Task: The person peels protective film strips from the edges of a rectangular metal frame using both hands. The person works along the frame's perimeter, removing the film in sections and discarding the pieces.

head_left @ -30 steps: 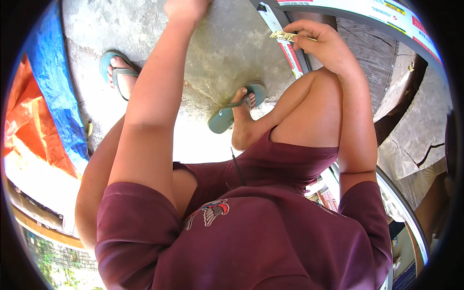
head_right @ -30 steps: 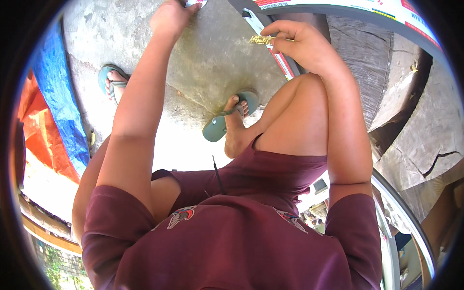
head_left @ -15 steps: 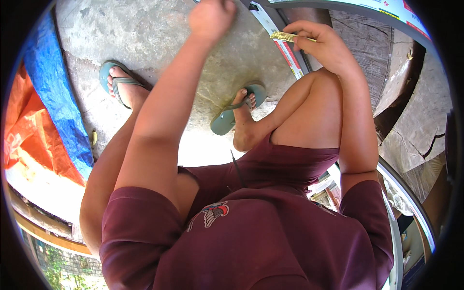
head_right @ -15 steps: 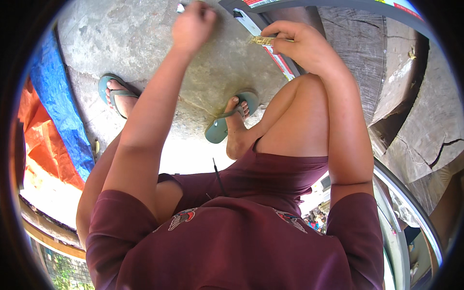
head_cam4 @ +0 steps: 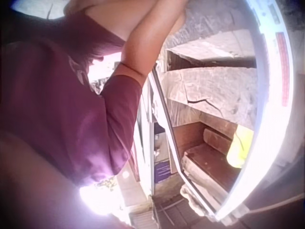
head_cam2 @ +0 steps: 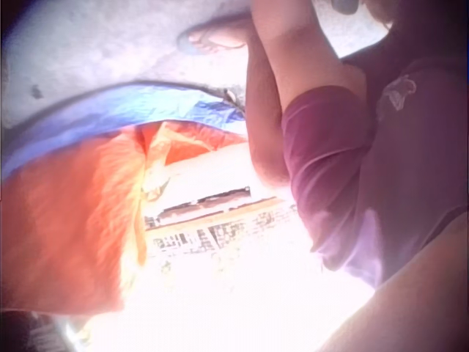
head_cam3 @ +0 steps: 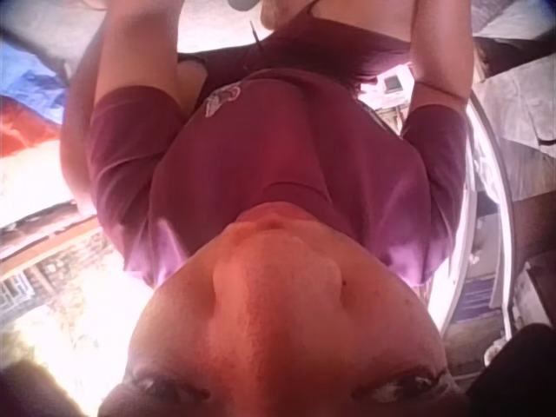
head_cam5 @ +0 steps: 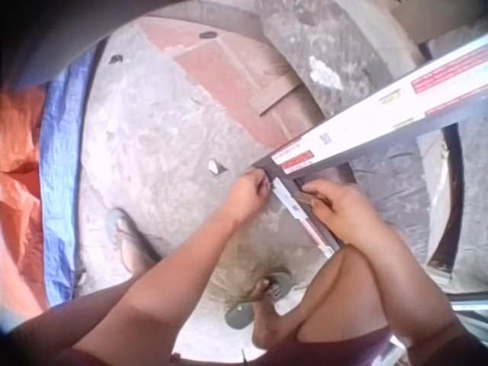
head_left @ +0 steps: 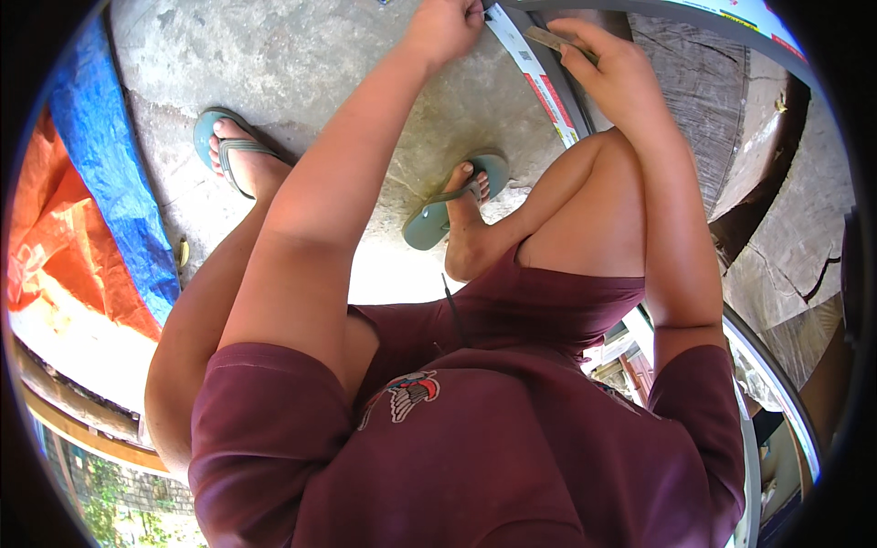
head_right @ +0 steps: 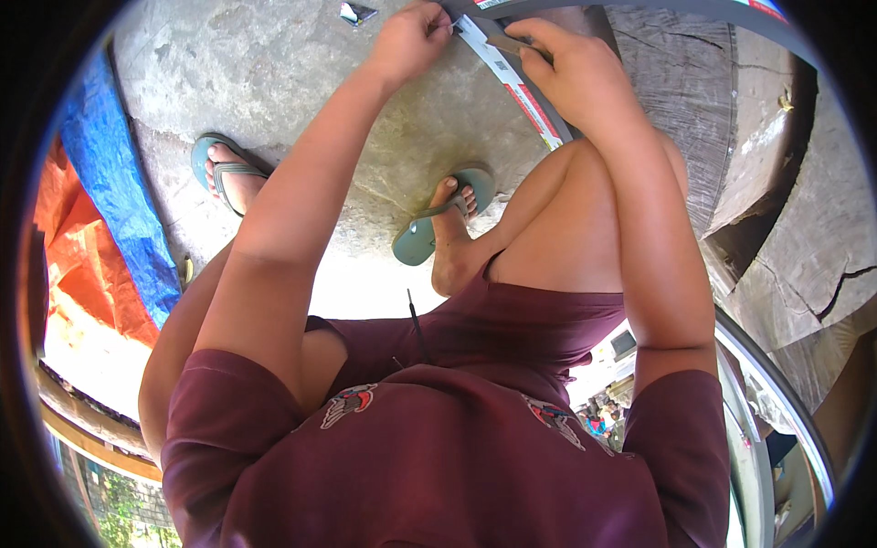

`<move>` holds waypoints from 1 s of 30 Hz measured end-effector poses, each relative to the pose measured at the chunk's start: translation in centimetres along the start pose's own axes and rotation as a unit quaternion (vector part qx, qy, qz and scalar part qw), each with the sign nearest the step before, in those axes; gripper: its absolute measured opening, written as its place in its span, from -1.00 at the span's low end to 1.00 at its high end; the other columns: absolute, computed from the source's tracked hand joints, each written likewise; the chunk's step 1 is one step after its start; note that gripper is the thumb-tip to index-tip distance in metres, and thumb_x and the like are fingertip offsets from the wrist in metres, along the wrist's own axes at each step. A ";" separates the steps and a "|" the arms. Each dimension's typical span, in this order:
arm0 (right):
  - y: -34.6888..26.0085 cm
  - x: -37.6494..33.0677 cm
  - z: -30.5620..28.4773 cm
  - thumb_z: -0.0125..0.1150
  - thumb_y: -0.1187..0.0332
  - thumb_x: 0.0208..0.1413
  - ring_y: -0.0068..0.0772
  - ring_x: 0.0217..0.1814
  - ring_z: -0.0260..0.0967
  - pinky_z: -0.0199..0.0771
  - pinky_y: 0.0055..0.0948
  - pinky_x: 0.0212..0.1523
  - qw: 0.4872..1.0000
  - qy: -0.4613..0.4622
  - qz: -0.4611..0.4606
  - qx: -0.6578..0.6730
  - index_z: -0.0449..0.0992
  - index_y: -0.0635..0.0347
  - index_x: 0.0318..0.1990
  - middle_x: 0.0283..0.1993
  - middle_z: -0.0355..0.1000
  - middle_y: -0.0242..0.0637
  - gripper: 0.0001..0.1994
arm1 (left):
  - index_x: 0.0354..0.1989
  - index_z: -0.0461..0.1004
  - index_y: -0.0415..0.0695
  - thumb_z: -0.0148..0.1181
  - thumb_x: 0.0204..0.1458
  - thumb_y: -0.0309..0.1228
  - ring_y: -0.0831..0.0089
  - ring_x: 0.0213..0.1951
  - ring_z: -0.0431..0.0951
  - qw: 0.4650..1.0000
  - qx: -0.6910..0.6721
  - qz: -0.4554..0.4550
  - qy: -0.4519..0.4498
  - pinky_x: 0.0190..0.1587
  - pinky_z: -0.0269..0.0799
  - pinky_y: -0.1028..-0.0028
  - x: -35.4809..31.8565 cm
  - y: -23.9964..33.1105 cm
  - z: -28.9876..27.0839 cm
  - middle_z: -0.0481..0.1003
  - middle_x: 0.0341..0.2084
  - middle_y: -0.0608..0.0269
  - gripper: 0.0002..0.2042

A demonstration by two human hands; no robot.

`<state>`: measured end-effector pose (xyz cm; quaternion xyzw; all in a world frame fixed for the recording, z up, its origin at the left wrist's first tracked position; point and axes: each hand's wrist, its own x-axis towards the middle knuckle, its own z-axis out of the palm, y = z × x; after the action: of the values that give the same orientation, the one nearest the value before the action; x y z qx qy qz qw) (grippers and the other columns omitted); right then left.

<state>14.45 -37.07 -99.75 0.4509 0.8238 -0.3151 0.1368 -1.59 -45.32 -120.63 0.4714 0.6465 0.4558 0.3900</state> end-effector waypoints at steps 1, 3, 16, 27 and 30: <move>-0.2 0.0 0.2 0.23 0.33 0.24 -0.21 -0.11 0.56 0.50 -0.30 -0.05 0.999 0.014 -0.016 -0.025 0.56 -0.08 0.18 -0.21 0.60 -0.17 -0.65 | -0.40 0.45 -0.23 0.06 0.02 -0.57 -0.15 -0.23 0.54 0.999 -0.025 0.012 -0.017 -0.12 0.47 0.06 -0.1 -0.1 -0.5 0.51 -0.34 -0.17 -0.96; -0.3 0.4 0.5 0.19 0.28 0.24 -0.09 -0.09 0.54 0.52 -0.19 -0.06 0.996 0.038 -0.052 -0.063 0.57 -0.14 0.13 -0.18 0.60 -0.15 -0.69 | -0.41 0.45 -0.22 0.07 0.00 -0.60 -0.09 -0.23 0.53 0.995 -0.046 0.050 -0.071 -0.12 0.46 0.12 0.0 -0.6 -1.4 0.49 -0.39 -0.10 -0.96; 0.8 4.0 3.3 0.15 0.25 0.28 0.05 -0.07 0.55 0.54 -0.06 -0.07 0.982 -0.060 -0.013 -0.177 0.53 -0.15 0.15 -0.14 0.61 -0.10 -0.69 | -0.37 0.54 -0.11 0.26 0.02 -0.49 -0.08 -0.05 0.49 0.981 -0.027 0.114 -0.154 -0.01 0.47 0.15 -1.4 -2.6 -0.6 0.41 -0.08 -0.20 -0.96; 1.3 7.7 6.6 0.09 0.34 0.22 0.15 -0.21 0.55 0.52 0.03 -0.18 0.964 -0.067 -0.086 -0.243 0.58 0.10 -0.13 -0.26 0.57 0.03 -0.83 | -0.40 0.51 -0.16 0.34 -0.05 -0.42 -0.11 -0.07 0.47 0.991 0.001 0.067 -0.119 -0.01 0.46 0.11 -1.5 -0.2 -0.3 0.43 -0.13 -0.14 -0.87; 1.8 8.2 6.8 0.11 0.32 0.19 0.19 -0.28 0.54 0.50 0.08 -0.25 0.966 -0.056 -0.092 -0.237 0.56 0.16 -0.32 -0.38 0.53 0.08 -0.85 | -0.39 0.52 -0.16 0.33 -0.05 -0.44 -0.11 -0.11 0.49 0.992 -0.014 0.047 -0.116 -0.04 0.47 0.10 -1.4 -0.1 -0.2 0.42 -0.15 -0.12 -0.89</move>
<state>11.01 -35.38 -109.84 0.3094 0.9041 -0.1468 0.2557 -1.41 -46.75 -120.57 0.5456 0.5676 0.4246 0.4470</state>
